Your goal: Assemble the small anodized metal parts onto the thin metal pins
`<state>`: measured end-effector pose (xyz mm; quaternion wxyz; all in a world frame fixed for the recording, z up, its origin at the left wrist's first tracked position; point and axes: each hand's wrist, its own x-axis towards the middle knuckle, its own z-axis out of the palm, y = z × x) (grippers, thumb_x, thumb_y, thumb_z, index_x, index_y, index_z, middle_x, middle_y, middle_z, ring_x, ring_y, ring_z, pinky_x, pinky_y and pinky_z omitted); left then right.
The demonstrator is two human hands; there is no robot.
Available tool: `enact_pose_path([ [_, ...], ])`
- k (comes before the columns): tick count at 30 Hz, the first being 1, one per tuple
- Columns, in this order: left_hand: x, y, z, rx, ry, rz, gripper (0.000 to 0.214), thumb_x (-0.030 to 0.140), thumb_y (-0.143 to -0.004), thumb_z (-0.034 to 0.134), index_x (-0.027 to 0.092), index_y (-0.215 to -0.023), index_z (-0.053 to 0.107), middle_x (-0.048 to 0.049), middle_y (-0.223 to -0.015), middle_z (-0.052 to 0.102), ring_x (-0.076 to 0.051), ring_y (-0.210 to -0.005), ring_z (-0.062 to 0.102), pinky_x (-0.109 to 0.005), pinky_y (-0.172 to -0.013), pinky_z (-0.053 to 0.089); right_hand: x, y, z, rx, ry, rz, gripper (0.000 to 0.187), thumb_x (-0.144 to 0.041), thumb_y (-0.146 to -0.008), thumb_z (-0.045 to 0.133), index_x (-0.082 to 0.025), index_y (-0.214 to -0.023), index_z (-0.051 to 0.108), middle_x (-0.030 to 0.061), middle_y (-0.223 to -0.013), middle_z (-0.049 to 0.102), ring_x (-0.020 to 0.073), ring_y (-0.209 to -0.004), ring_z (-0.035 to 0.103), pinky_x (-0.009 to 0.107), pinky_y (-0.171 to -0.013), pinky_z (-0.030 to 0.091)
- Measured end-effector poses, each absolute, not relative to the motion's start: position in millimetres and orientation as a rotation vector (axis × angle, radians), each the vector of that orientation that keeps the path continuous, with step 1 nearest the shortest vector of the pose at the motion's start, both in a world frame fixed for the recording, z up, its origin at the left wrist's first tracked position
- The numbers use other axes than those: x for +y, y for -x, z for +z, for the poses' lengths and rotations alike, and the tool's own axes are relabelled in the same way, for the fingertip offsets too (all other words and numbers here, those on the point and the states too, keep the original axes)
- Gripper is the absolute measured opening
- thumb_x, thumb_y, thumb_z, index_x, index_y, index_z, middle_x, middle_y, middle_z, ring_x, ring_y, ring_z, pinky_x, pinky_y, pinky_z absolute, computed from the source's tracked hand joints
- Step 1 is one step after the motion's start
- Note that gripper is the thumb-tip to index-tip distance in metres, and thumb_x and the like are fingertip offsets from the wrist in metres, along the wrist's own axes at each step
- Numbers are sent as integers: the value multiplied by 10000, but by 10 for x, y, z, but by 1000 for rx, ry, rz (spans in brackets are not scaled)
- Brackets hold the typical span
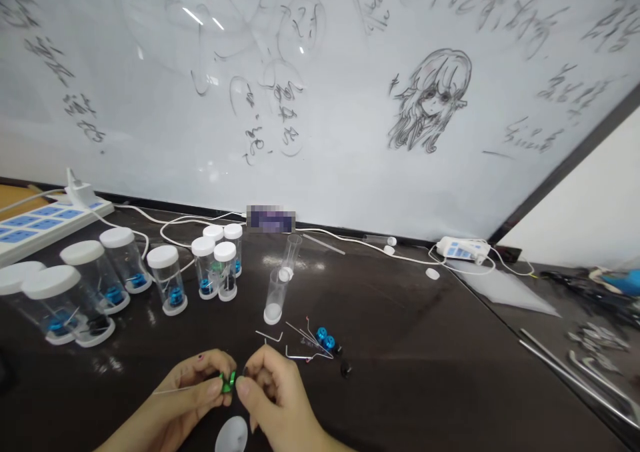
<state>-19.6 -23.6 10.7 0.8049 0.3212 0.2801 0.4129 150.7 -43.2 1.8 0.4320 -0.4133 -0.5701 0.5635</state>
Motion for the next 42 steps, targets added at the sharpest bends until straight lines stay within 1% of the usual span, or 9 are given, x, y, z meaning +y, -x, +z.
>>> enact_pose_path([
  [4, -240, 196, 110, 593, -695, 885, 124, 229, -644, 771, 157, -704, 689, -14, -706, 601, -141, -689, 556, -259, -702, 440, -430, -1518, -10, -1401, 997, 1431, 342, -482, -835, 581, -152, -880, 501, -51, -574, 478, 38, -414, 399, 139, -384, 292],
  [8, -246, 193, 118, 581, -691, 876, 122, 221, -643, 770, 156, -709, 691, -18, -697, 610, -151, -692, 565, -274, -708, 440, -409, -1511, -35, -1400, 1013, 1412, 407, -545, -856, 501, -142, -801, 497, -37, -572, 487, 31, -375, 380, 147, -359, 279],
  [12, -236, 197, 95, 565, -703, 884, 97, 196, -673, 748, 154, -742, 694, -27, -717, 628, -150, -704, 573, -271, -717, 440, -401, -1498, -22, -1413, 1027, 1413, 399, -524, -858, 516, -142, -745, 493, -37, -566, 477, 33, -386, 386, 151, -367, 276],
  [18, -225, 205, 74, 583, -691, 893, 87, 187, -680, 742, 153, -744, 694, -20, -715, 622, -134, -696, 562, -256, -726, 439, -422, -1513, 30, -1363, 1012, 1442, 340, -483, -831, 586, -156, -858, 497, -85, -493, 415, 43, -379, 361, 152, -379, 259],
  [22, -246, 204, 108, 589, -698, 879, 93, 190, -673, 746, 154, -739, 691, -22, -710, 630, -136, -687, 564, -257, -716, 436, -428, -1532, 36, -1379, 995, 1420, 389, -524, -869, 498, -137, -903, 528, -64, -488, 451, 57, -388, 378, 167, -394, 277],
  [25, -257, 197, 124, 588, -713, 876, 105, 207, -672, 746, 156, -744, 690, -28, -716, 630, -156, -709, 573, -278, -723, 437, -420, -1525, 15, -1411, 1015, 1385, 452, -564, -879, 438, -131, -793, 536, -38, -498, 475, 55, -379, 381, 169, -382, 275],
  [29, -254, 188, 131, 596, -716, 869, 117, 218, -655, 760, 151, -718, 688, -21, -697, 609, -157, -692, 572, -279, -700, 440, -416, -1504, 24, -1453, 1061, 1404, 434, -543, -852, 509, -142, -687, 499, -19, -551, 499, 44, -396, 396, 163, -391, 296],
  [37, -258, 200, 138, 615, -688, 874, 118, 207, -655, 759, 155, -737, 693, -26, -711, 630, -144, -691, 566, -263, -715, 438, -445, -1528, 16, -1421, 985, 1412, 338, -484, -853, 554, -151, -886, 509, -39, -595, 495, 48, -435, 408, 155, -408, 298],
  [42, -255, 193, 126, 610, -702, 866, 130, 219, -640, 772, 151, -718, 694, -25, -705, 624, -152, -685, 569, -273, -704, 438, -431, -1518, -26, -1430, 1048, 1394, 454, -556, -875, 457, -137, -707, 503, -22, -534, 486, 51, -398, 402, 168, -390, 290],
])
